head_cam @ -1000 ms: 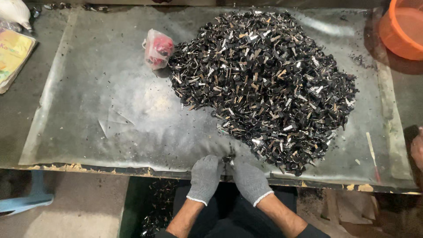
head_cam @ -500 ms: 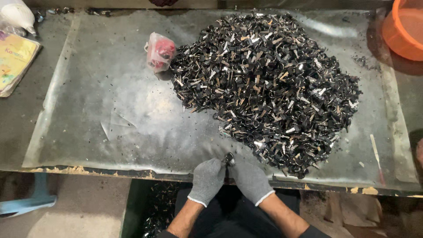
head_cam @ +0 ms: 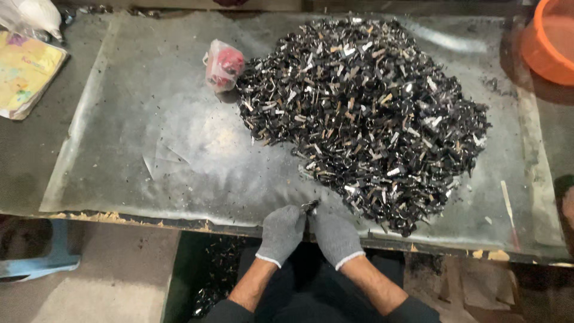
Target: The person, wearing gray gloves, sits at a workbench in front of a large pile of small black metal parts and repeatedly picks individual pieces from the pile, handles them, and places selected pieces onto the table to the left, gradually forming a small separate group while the main pile remains on the bench.
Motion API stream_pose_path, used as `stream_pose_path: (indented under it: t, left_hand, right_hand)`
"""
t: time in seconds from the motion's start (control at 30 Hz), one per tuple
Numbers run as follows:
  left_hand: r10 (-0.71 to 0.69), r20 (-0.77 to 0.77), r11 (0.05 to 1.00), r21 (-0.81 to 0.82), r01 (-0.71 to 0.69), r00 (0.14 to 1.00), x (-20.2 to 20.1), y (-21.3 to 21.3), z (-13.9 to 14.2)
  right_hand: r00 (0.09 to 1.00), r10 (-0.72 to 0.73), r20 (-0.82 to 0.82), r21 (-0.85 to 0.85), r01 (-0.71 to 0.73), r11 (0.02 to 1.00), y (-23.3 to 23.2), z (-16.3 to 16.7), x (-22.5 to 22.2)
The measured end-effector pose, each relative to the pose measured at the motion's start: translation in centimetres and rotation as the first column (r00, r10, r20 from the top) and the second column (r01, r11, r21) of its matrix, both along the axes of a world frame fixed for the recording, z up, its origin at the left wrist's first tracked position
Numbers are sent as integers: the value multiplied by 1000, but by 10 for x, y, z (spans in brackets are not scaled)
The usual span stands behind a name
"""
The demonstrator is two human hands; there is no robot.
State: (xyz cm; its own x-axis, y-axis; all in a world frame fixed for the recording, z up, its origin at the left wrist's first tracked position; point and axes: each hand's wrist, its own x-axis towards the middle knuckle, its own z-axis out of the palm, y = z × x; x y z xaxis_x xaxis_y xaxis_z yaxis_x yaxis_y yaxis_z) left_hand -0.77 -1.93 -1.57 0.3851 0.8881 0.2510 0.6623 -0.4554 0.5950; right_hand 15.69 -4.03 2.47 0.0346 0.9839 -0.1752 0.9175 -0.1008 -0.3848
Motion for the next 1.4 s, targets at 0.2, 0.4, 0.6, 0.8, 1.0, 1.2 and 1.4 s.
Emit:
stream_pose_path:
  t: [0.2, 0.4, 0.6, 0.8, 1.0, 1.2, 1.4]
  left_hand:
    - [-19, -85, 994, -107, 10, 996, -2, 11, 24]
    - [-79, -717, 928, -306, -211, 693, -61, 37, 95]
    - [-96, -127, 986, -149, 77, 987, 15, 73, 65]
    - [-8, 106, 1000, -3, 8, 994, 43, 83, 26]
    - [-71, -53, 997, -3, 71, 996, 43, 62, 44]
    - [-201, 77, 958, -192, 213, 977, 49, 19, 47]
    - [-67, -133, 926, -377, 12, 989, 19, 23, 28]
  right_hand:
    - [978, 161, -135, -19, -165, 986, -3, -1, 13]
    - [982, 52, -181, -89, -69, 994, -21, -4, 10]
    - [988, 44, -151, -129, -64, 990, -10, -6, 6]
    - [972, 189, -141, 331, -133, 934, -15, 5, 14]
    - [977, 53, -205, 54, -43, 998, -20, -1, 15]
    - [942, 327, -83, -370, -333, 867, -9, -2, 29]
    - [988, -49, -145, -112, 33, 993, -9, 9, 28]
